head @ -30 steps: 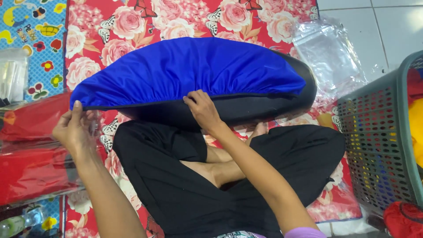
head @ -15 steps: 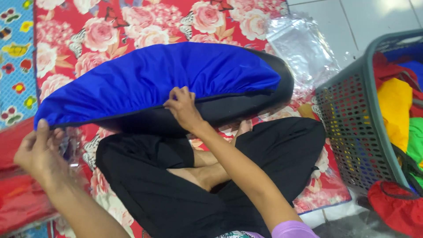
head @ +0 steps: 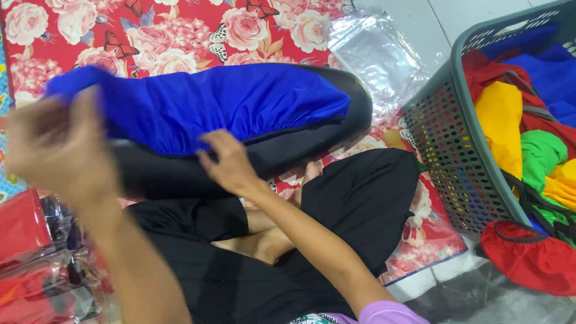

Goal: Fitting a blue elasticized fabric cover onto a black motorcycle seat.

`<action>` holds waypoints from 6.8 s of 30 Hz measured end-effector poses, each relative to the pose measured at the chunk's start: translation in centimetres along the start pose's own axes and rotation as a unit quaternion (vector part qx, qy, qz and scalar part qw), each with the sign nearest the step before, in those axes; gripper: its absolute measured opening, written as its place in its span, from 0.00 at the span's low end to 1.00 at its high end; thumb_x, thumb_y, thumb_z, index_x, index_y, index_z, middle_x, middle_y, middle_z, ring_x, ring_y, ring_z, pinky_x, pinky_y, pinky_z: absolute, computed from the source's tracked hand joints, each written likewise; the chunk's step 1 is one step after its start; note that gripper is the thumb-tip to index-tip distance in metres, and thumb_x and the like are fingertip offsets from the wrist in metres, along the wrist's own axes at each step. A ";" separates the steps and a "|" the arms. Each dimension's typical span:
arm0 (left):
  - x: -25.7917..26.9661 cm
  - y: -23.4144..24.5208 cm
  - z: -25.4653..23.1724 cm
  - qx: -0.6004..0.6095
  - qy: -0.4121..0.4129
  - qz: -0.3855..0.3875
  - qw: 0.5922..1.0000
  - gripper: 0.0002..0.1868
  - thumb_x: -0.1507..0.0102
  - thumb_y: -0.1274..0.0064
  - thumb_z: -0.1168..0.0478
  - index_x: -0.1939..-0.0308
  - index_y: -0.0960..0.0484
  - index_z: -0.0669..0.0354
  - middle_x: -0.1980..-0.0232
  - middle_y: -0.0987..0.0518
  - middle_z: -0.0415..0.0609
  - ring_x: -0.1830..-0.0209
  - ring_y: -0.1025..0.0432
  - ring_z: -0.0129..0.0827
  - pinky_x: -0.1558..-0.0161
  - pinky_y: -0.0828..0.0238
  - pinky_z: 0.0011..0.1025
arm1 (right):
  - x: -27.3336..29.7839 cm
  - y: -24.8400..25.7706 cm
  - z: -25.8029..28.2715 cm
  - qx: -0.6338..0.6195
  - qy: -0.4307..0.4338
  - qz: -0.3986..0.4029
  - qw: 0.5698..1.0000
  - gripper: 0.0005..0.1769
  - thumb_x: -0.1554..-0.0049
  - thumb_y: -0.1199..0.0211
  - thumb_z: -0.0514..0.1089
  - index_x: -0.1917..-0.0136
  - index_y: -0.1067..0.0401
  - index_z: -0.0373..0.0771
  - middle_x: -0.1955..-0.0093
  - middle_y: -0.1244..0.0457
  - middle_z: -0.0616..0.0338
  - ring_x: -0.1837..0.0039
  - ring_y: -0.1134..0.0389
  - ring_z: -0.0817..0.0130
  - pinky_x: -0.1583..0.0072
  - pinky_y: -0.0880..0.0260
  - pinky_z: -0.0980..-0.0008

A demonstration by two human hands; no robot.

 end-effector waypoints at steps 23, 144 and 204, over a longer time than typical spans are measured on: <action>16.5 -13.0 5.3 -0.156 -0.097 0.232 0.955 0.26 0.51 0.32 0.64 0.51 0.24 0.49 0.53 0.30 0.48 0.55 0.31 0.50 0.57 0.34 0.45 | 2.8 24.0 -22.4 -0.216 -0.398 -0.186 0.872 0.22 0.45 0.25 0.37 0.41 0.29 0.26 0.58 0.34 0.46 0.63 0.24 0.48 0.65 0.16 0.61; 20.7 -11.8 3.3 -0.167 -0.216 0.159 0.949 0.06 0.36 0.36 0.62 0.56 0.14 0.50 0.58 0.27 0.39 0.64 0.32 0.33 0.64 0.40 0.30 | 5.4 21.2 -25.1 -0.149 -0.381 -0.163 0.898 0.17 0.55 0.21 0.35 0.59 0.29 0.34 0.62 0.37 0.55 0.67 0.32 0.74 0.62 0.27 0.77; 18.4 -15.1 4.7 -0.134 -0.352 0.211 0.902 0.05 0.36 0.34 0.56 0.58 0.13 0.41 0.61 0.23 0.35 0.63 0.32 0.29 0.64 0.37 0.26 | 4.2 16.9 -11.3 0.288 0.121 -0.028 0.949 0.08 0.46 0.31 0.33 0.52 0.23 0.37 0.51 0.33 0.54 0.48 0.32 0.58 0.48 0.32 0.66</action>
Point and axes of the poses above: each hand's wrist, its own x-axis away from the middle knuckle, its own y-axis out of the back of the hand, z = x × y, the point moved 7 cm from there along -x, towards the middle knuckle
